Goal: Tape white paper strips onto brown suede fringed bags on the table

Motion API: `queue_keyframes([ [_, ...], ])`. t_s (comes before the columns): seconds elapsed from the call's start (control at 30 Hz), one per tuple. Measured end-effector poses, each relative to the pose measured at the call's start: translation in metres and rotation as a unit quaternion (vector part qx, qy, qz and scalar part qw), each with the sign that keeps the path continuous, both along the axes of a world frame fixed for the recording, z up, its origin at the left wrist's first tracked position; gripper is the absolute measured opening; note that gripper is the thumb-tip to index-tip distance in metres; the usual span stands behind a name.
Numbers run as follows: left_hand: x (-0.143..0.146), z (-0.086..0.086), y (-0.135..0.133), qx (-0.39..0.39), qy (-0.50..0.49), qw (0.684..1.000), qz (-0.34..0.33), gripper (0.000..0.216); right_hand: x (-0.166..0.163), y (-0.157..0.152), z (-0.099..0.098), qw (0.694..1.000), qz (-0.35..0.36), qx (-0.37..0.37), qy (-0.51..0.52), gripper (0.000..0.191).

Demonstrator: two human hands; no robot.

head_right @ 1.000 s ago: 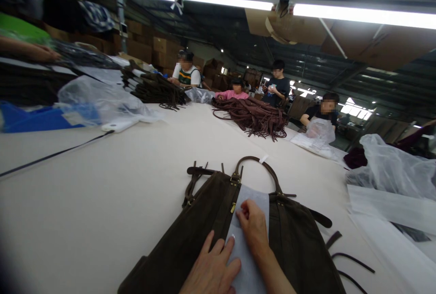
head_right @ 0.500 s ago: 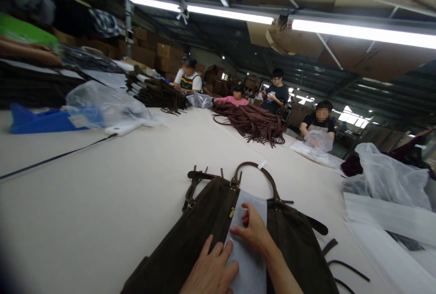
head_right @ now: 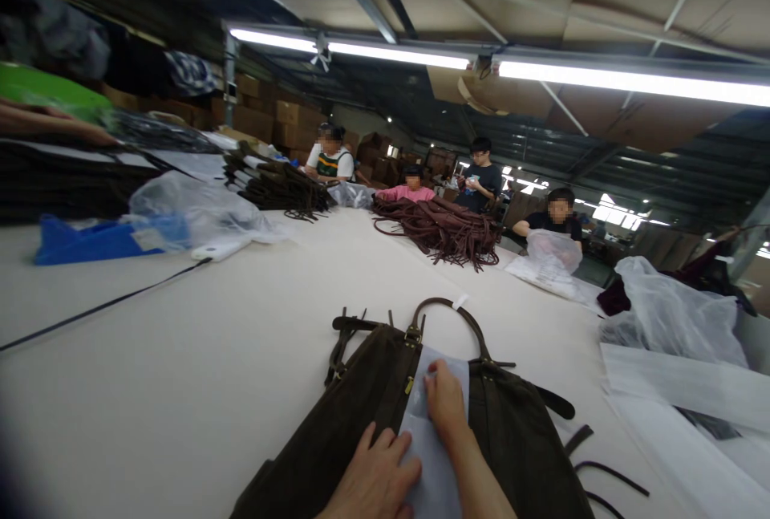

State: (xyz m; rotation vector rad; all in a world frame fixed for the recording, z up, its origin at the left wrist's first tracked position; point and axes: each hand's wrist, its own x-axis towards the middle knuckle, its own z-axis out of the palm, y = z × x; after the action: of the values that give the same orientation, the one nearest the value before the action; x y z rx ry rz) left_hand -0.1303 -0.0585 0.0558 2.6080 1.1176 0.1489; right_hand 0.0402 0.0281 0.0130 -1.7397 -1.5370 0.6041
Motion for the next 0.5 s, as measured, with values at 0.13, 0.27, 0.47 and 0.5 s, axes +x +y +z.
queue_keyframes([
  [0.13,-0.004,-0.003,0.001,0.015,-0.032,0.999,0.011,0.028,0.031,-0.030,0.040,0.996,0.065,-0.046,0.047,0.035],
  [0.27,-0.004,-0.008,0.002,0.033,-0.060,0.997,0.017,0.025,0.098,-0.100,0.072,0.995,0.019,0.051,-0.081,0.040],
  [0.47,-0.005,-0.006,0.003,0.046,-0.075,0.996,0.018,0.020,0.166,-0.183,0.003,0.988,-0.131,-0.060,-0.064,0.085],
  [0.5,-0.005,-0.006,0.003,0.048,-0.077,0.996,0.020,0.019,0.169,-0.188,-0.013,0.989,-0.116,-0.078,-0.046,0.091],
])
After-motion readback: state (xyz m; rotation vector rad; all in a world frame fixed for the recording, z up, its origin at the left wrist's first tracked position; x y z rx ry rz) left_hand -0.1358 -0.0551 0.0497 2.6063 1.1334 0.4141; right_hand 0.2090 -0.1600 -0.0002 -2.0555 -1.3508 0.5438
